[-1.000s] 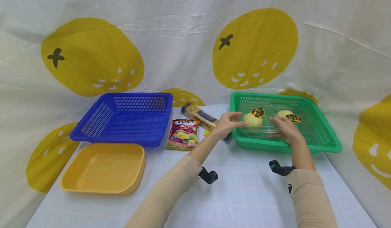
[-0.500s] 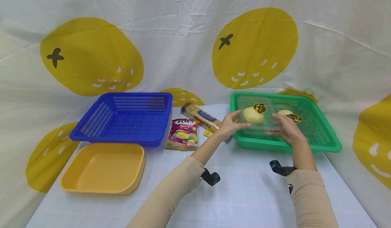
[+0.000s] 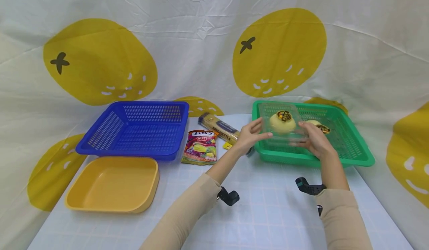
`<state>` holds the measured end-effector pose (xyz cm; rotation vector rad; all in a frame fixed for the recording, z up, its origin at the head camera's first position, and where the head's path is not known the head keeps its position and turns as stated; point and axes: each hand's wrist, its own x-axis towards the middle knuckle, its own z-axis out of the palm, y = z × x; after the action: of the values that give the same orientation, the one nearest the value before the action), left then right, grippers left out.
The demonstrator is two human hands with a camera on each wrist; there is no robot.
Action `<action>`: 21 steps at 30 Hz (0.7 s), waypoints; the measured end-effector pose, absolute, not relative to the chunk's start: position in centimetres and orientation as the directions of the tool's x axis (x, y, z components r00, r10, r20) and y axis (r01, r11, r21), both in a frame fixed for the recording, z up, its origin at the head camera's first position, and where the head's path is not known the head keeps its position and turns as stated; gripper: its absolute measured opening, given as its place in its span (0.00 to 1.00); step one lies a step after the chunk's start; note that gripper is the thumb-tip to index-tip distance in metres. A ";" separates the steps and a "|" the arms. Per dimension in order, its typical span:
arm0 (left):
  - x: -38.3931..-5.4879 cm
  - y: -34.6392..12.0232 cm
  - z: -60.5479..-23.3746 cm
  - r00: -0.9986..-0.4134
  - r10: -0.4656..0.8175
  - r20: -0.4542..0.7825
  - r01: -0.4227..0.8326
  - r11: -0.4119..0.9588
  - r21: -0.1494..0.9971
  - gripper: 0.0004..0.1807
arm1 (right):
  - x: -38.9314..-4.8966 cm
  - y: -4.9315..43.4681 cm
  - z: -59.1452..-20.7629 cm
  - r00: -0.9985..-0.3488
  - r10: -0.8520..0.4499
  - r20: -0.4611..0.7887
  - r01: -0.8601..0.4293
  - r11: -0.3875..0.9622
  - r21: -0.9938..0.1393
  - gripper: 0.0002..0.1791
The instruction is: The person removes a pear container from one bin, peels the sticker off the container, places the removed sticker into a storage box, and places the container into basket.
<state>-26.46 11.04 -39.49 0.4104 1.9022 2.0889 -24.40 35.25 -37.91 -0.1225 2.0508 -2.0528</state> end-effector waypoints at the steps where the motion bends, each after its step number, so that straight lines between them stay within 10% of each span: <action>1: -26.4 10.9 -39.4 -0.918 0.395 0.022 -0.017 -0.096 0.995 0.41 | -24.3 35.1 -37.8 -0.970 -0.222 -0.103 0.103 0.014 -0.995 0.41; 21: -23.3 6.3 -37.8 -0.914 0.390 0.108 -0.002 -0.273 0.962 0.36 | -21.2 30.7 -36.0 -0.968 -0.249 0.027 -0.031 0.015 -0.999 0.41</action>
<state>-23.26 6.30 -37.80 0.4786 1.7181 2.2735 -21.15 30.73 -35.98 -0.2963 2.1196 -2.0807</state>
